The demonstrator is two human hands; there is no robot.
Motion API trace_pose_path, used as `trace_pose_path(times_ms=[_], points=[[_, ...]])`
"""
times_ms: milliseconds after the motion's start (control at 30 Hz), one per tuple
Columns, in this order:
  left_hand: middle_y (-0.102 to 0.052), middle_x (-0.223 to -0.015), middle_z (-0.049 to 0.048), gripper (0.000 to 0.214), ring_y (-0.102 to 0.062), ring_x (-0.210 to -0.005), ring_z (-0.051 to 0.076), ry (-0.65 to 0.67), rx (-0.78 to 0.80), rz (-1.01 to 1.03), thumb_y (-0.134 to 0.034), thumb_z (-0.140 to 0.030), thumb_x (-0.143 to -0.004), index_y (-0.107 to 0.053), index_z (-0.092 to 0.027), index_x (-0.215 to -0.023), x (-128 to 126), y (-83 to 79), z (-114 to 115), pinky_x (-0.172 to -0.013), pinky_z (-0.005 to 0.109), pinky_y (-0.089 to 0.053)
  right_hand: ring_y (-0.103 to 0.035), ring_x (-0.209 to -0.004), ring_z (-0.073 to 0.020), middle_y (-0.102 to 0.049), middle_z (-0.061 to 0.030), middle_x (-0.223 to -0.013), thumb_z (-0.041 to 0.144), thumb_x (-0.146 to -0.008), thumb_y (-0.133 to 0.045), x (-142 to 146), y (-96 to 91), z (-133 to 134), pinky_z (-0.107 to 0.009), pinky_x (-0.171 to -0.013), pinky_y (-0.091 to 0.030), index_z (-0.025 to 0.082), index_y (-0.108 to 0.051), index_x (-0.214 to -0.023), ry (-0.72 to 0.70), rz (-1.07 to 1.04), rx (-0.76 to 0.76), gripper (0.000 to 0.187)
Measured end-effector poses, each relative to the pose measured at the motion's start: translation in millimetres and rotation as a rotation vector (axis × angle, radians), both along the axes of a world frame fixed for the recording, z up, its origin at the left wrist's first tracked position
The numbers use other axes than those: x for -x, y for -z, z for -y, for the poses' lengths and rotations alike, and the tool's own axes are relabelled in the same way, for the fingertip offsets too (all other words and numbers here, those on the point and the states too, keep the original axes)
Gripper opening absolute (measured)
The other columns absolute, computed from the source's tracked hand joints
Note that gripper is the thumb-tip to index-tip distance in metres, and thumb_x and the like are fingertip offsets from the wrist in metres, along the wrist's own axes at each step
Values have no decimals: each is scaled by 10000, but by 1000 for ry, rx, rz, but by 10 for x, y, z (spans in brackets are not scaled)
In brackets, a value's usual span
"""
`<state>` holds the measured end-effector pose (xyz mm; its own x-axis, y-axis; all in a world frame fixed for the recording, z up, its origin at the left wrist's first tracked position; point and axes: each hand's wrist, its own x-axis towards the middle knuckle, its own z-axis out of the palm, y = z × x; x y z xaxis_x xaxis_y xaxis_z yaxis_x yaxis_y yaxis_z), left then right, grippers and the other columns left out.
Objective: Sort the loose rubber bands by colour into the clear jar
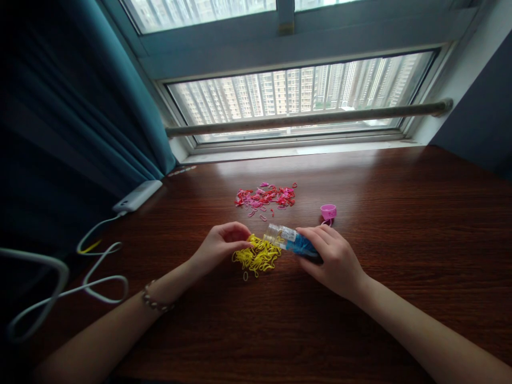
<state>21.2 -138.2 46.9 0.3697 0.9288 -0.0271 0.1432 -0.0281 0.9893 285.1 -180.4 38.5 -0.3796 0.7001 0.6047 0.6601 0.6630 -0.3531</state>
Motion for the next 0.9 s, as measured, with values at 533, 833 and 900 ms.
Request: trace_pose_path(times_ms=[533,833,900], points=[[-595,-720,42,220,-534,-652,124,-110,-433,-296,-618,-351,-726,-679,-141,-746,70,-20,-251,-601,248,-446,-577,-850,-241,-616,-80,-949,217,-756,-575,-7,-13,-8,-398,-768,-484,197,-504,-1127,6,12,-33,378],[-634,-849,78,445,-573,-731,155,-90,-420,-405,-639,-375,-687,-585,-116,-1046,191,-106,-792,-692,293,-468,-568,-867,-249,-611,-87,-952,212,-758,-578,-28,8,-26,-410,-784,-471,183,-503,-1115,37,27,-30,366],[-593,-843,62,500,-549,-695,147,36,-398,-543,-684,-426,-618,-598,-121,-1006,289,-125,-659,-641,278,-468,-567,-863,-247,-610,-86,-948,210,-757,-579,-31,10,-31,-408,-781,-471,181,-502,-1116,35,33,-21,369]])
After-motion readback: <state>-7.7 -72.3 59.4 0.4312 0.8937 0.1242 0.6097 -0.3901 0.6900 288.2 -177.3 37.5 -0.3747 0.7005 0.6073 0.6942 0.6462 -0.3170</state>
